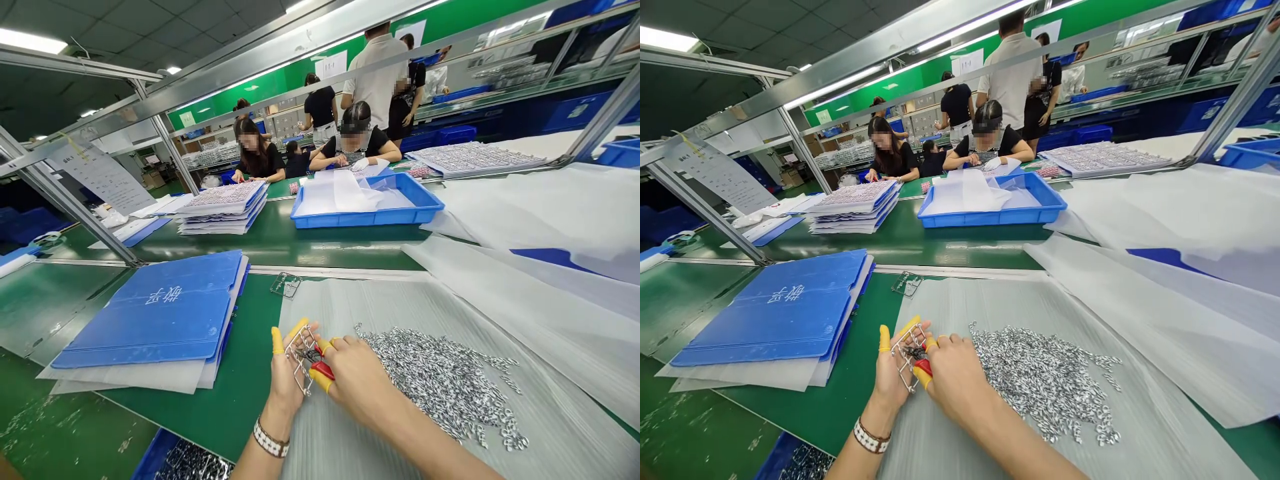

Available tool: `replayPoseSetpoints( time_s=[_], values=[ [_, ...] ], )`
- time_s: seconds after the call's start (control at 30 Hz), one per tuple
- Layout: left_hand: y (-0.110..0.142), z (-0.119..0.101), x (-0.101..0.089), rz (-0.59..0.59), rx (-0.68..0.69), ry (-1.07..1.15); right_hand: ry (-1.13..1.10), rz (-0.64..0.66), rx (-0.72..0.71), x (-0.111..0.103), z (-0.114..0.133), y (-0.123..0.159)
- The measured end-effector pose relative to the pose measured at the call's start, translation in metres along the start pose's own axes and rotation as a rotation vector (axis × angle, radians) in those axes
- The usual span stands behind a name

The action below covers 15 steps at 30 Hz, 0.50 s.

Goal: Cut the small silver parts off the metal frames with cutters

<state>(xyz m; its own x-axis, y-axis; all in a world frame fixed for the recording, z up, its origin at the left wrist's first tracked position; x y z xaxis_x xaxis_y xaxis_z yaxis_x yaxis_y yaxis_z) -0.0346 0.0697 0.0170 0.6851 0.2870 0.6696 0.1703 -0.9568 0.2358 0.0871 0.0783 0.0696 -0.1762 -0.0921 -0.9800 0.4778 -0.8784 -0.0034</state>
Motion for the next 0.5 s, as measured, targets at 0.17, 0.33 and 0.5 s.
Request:
replayPoseSetpoints(
  time_s=[0.17,0.33,0.5],
  values=[
    [-0.0005,0.0015,-0.0011,-0.004,0.031,-0.052,0.018,0.035,-0.002,-0.0043,0.0023,-0.0018],
    [-0.0012,0.0027,-0.0032,0.008,0.048,-0.092,0.038,0.054,-0.019,-0.0067,0.0034,-0.0033],
    [-0.0009,0.0021,-0.0050,0.015,0.069,-0.115,0.066,0.037,-0.050,-0.0070,0.0044,-0.0045]
  ],
)
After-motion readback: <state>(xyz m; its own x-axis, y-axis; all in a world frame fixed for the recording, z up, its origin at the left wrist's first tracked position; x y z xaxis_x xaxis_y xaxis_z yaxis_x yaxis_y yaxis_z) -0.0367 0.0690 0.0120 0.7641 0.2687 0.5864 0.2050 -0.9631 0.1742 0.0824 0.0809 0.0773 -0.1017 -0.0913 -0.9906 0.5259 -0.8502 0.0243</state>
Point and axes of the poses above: each hand's wrist, its own y-axis away from the middle knuckle, its own x-axis out of the palm, z = x × y, the point moved 2 cm from there along -y, towards the middle knuckle, and after that the axes turned 4 degrees about x, right-handed, at the moved point
